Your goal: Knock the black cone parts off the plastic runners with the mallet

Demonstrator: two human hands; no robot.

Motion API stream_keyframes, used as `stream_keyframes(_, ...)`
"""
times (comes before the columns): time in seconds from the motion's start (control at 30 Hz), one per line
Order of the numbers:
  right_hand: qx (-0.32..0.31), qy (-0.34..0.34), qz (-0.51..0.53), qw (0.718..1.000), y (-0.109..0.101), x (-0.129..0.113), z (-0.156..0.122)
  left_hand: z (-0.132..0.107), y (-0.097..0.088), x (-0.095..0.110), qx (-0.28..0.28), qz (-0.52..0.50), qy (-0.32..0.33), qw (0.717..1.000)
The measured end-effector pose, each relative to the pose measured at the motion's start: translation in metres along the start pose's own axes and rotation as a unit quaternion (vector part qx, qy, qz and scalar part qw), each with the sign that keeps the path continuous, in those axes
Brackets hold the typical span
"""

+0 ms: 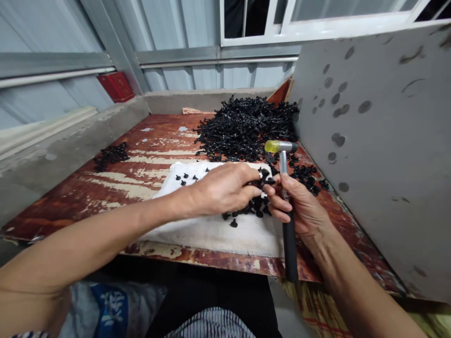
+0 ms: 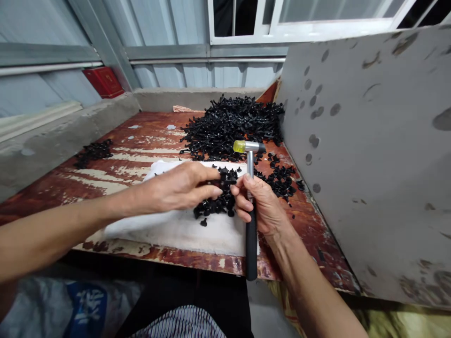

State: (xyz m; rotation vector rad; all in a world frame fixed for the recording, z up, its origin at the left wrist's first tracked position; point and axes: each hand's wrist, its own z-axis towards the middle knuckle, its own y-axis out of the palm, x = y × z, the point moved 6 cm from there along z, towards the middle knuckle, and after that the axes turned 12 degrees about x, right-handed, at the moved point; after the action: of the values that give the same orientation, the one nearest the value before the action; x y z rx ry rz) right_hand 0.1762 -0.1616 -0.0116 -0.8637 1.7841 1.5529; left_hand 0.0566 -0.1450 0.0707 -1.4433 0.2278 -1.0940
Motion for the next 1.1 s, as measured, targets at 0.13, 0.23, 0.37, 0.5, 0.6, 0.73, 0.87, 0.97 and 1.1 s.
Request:
stream_keyframes(0.13, -0.015, 0.013, -0.003, 1.0, 0.001, 0.002, -0.001, -0.031, -0.006, -0.039, -0.08, -0.185, -0.14, 0.969)
stream_keyframes(0.23, -0.024, 0.033, -0.016, 0.999, 0.002, 0.007, -0.001, -0.063, 0.005, -0.065, -0.088, -0.264, -0.25, 0.927)
stream_keyframes(0.37, -0.01, 0.061, -0.063, 0.996, 0.003, 0.013, -0.004, -0.094, 0.023, -0.084, -0.097, -0.328, -0.341, 0.876)
stream_keyframes(0.5, 0.014, 0.065, -0.09, 0.994, 0.002, 0.016, -0.005, -0.108, 0.018, -0.098, -0.068, -0.346, -0.367, 0.861)
stream_keyframes(0.6, 0.041, 0.075, -0.098, 0.992, -0.003, 0.019, -0.003, -0.116, 0.004, -0.115, -0.016, -0.32, -0.387, 0.865)
stream_keyframes(0.73, 0.094, 0.084, -0.113, 0.986, -0.011, 0.023, -0.002, -0.125, -0.011, -0.136, 0.059, -0.294, -0.419, 0.857)
stream_keyframes(0.87, 0.141, 0.083, -0.114, 0.98, -0.016, 0.023, -0.005, -0.124, -0.012, -0.154, 0.084, -0.333, -0.428, 0.836)
stream_keyframes(0.97, 0.171, 0.082, -0.121, 0.974, -0.017, 0.022, -0.005, -0.119, -0.013, -0.166, 0.117, -0.374, -0.422, 0.818)
stream_keyframes(1.1, 0.19, 0.084, -0.131, 0.969, -0.019, 0.023, -0.003, -0.117, -0.013, -0.178, 0.144, -0.392, -0.439, 0.796)
